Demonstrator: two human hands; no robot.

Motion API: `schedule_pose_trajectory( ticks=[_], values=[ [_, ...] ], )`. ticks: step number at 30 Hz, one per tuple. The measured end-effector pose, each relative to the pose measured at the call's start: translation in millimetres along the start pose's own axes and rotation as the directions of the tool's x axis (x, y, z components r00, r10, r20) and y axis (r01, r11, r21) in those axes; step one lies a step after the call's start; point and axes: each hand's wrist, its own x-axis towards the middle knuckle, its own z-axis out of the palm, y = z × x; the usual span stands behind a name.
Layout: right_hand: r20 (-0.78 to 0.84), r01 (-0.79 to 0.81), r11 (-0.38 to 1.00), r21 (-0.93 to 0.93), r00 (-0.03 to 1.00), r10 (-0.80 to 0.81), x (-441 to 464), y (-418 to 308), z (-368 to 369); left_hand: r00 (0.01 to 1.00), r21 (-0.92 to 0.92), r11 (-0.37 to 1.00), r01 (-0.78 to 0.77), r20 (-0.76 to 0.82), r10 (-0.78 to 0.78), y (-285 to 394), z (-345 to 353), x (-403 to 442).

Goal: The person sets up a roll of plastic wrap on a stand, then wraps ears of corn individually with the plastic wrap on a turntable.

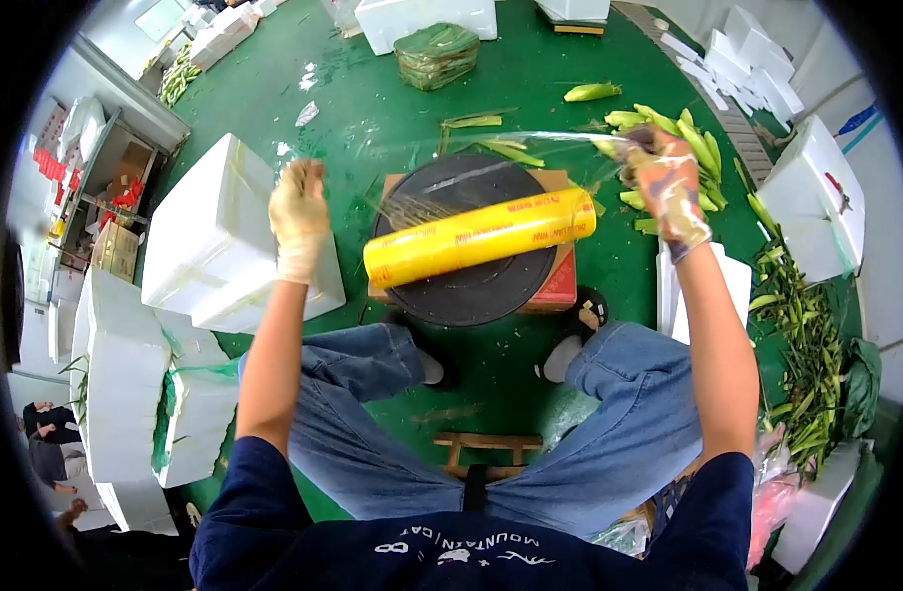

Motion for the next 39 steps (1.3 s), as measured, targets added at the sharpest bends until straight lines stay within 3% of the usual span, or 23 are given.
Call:
schedule_pose_trajectory(
  ticks=[2, 9, 13, 14, 15, 16, 17, 18, 20, 21, 22, 23, 24, 25, 26, 27, 28, 29, 30, 31, 33, 36, 39],
  values=[
    [-0.046, -0.080, 0.988, 0.130, 0.995, 0.087, -1.2, -3.1, -5.4, 0.892, -0.471, 0.761, 0.446, 0.307, -0.332, 14.3, -3.1, 18.7],
    [-0.064, 0.109, 0.975, 0.192, 0.993, -0.098, -0.8, -8.9, -31.7, 0.820, -0.689, 0.448, 0.569, 0.440, -0.366, 100.5, -99.3, 25.1],
    [0.142, 0.234, 0.963, -0.133, 0.966, -0.215, 42.3, 61.7, 7.2, 0.803, -0.403, 0.738, 0.541, 0.509, -0.311, 35.9, -37.7, 1.2],
    [0.200, 0.291, 0.947, -0.133, 0.944, -0.262, 54.7, 89.1, 25.3, 0.893, -0.359, 0.852, 0.380, 0.381, -0.238, -0.6, 10.8, -11.8],
    [0.286, 0.152, 0.979, -0.135, 0.952, -0.108, 86.3, 124.2, 49.5, 0.902, -0.019, 0.993, 0.114, 0.421, -0.096, -28.0, 44.4, -7.9],
    [0.397, -0.077, 0.966, 0.245, 0.917, -0.028, 122.4, 186.1, 84.9, 0.833, 0.165, 0.962, 0.217, 0.482, -0.271, -44.7, 81.7, -4.5],
    [0.349, -0.058, 0.994, -0.091, 0.933, 0.086, 126.9, 175.6, 105.9, 0.767, 0.352, 0.899, 0.260, 0.490, -0.414, -71.5, 123.8, -8.7],
    [0.417, -0.211, 0.973, 0.098, 0.896, 0.152, 135.4, 183.2, 123.4, 0.814, 0.398, 0.881, 0.256, 0.402, -0.418, -90.2, 155.5, -20.2],
    [0.435, -0.388, 0.858, 0.336, 0.872, 0.224, 146.8, 180.1, 149.6, 0.703, 0.156, 0.813, 0.561, 0.428, -0.568, -127.6, 213.3, -11.8],
    [0.483, -0.041, 0.994, 0.102, 0.875, -0.013, 163.0, 216.6, 148.5, 0.744, 0.068, 0.953, 0.297, 0.609, -0.275, -131.9, 218.5, -0.2],
    [0.504, 0.421, 0.878, -0.228, 0.823, -0.264, 179.2, 256.1, 147.2, 0.722, 0.222, 0.965, -0.139, 0.690, -0.054, -144.3, 236.5, 1.0],
    [0.493, 0.685, 0.589, -0.429, 0.724, -0.483, 193.7, 294.1, 144.3, 0.482, -0.012, 0.708, 0.706, 0.740, -0.468, -129.4, 239.2, 2.4],
    [0.468, 0.622, 0.649, -0.439, 0.774, -0.426, 208.4, 314.8, 162.2, 0.696, -0.018, 0.966, 0.260, 0.697, -0.174, -127.0, 234.4, 5.1],
    [0.466, 0.491, 0.771, -0.407, 0.837, -0.287, 214.9, 331.5, 178.5, 0.816, 0.103, 0.965, -0.241, 0.560, 0.144, -123.2, 230.0, 9.1],
    [0.454, 0.353, 0.838, -0.415, 0.879, -0.145, 225.9, 348.2, 199.1, 0.696, 0.275, 0.961, -0.009, 0.692, -0.192, -109.3, 244.0, 23.1],
    [0.456, 0.283, 0.852, -0.442, 0.888, -0.058, 237.2, 365.8, 223.2, 0.610, 0.279, 0.952, -0.123, 0.778, -0.149, -136.5, 294.4, 28.6],
    [0.462, 0.247, 0.842, -0.480, 0.887, 0.003, 246.4, 379.1, 243.6, 0.712, 0.454, 0.873, -0.181, 0.672, -0.202, -154.1, 353.0, 37.0],
    [0.473, 0.244, 0.823, -0.513, 0.881, 0.033, 253.6, 389.5, 267.3, 0.706, 0.189, 0.836, 0.515, 0.460, -0.539, -154.2, 386.0, 48.6],
    [0.477, 0.243, 0.791, -0.562, 0.876, 0.070, 260.2, 404.7, 280.3, 0.763, 0.327, 0.942, 0.081, 0.588, -0.269, -174.0, 422.6, 45.7],
    [0.481, 0.247, 0.761, -0.600, 0.872, 0.097, 263.8, 415.6, 289.3, 0.750, 0.390, 0.842, -0.372, 0.661, 0.026, -196.5, 461.3, 41.9],
    [0.491, 0.268, 0.714, -0.647, 0.862, 0.122, 275.1, 430.7, 301.8, 0.657, 0.363, 0.844, -0.394, 0.753, -0.017, -188.2, 478.8, 34.9],
    [0.528, 0.300, 0.672, -0.677, 0.834, 0.161, 276.7, 452.0, 327.2, 0.343, 0.307, 0.823, -0.478, 0.928, -0.147, -184.4, 443.7, 17.6],
    [0.534, 0.321, 0.648, -0.691, 0.831, 0.158, 277.7, 442.4, 338.6, 0.066, 0.256, 0.914, -0.315, 0.966, -0.248, -198.7, 451.3, -16.7]
  ],
)
